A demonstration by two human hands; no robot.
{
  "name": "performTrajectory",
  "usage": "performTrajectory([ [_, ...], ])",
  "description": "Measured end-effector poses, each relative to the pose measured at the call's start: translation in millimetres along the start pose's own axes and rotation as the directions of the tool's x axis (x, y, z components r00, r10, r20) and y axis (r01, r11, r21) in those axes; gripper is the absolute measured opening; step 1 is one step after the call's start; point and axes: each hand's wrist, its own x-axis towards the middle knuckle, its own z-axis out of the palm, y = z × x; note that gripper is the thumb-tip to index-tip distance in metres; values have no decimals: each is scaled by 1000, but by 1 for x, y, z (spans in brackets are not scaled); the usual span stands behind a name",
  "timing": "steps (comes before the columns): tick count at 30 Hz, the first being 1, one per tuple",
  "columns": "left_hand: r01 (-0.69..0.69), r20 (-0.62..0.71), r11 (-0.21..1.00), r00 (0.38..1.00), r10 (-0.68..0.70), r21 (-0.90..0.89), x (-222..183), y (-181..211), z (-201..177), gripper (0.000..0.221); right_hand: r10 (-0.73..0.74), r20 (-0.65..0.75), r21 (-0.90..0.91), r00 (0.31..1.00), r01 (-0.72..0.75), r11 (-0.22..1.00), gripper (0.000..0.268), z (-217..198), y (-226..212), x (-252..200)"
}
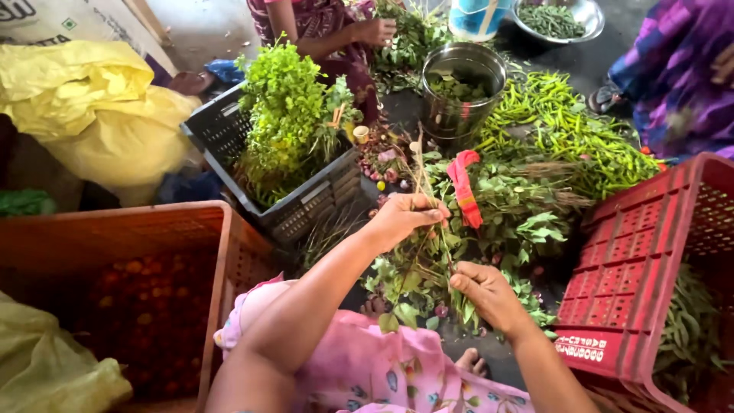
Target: The person sits on the floor and sorts green leafy vegetables by hand, picking up stems and removing leaves. They place the sorted leaves into a red crate and discard the stems onto the floor. Other people are visible in the background performing similar tasks.
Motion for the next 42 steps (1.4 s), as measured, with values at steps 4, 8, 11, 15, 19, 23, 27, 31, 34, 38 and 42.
performTrajectory([
  [4, 37, 106, 998, 994, -31, -53, -4, -5, 4, 14, -120, 69, -267, 990, 134, 954, 34, 10, -9, -5],
  [8, 27, 174, 999, 984, -33, 37, -9, -11, 13, 15, -205, 151, -520, 967, 254, 815, 38, 34, -39, -8],
  [11, -3, 0, 976, 1000, 3, 220, -3, -8, 9, 17, -460, 299, -613, 836, 538, 579, 26, 63, -61, -20],
  [15, 0, -272, 988, 961, 43, 155, 8, 7, -17, 17, -272, 244, -549, 931, 364, 753, 29, 85, -52, -31],
  [19, -122, -214, 992, 969, 128, 41, 8, 3, -23, 14, 58, -308, -307, 950, -157, 939, 23, 42, -12, 5],
  [23, -122, -163, 993, 980, 118, -11, 4, -8, -9, 15, 56, -389, -71, 919, -91, 993, 21, 24, 32, 20],
  [27, -162, -101, 987, 982, 162, 3, 8, -16, 6, 10, 147, -272, 75, 951, -131, 989, 27, 21, 51, 16],
  [31, -181, -35, 980, 982, 184, 85, 8, -21, 7, 8, 108, -190, 71, 976, -97, 993, 18, 18, 54, 22],
  [34, -160, -73, 981, 983, 168, 106, 11, -24, 6, 9, 75, -214, -15, 974, -80, 997, 12, 18, 51, 20],
  [38, -20, -377, 997, 925, 45, 70, 19, -16, -6, 14, -71, -237, -600, 969, -88, 795, 10, 28, 43, 12],
  [42, -160, -439, 977, 874, 206, 141, 23, -5, -23, 13, -141, -255, -517, 957, -11, 856, 17, 29, 36, 7],
])
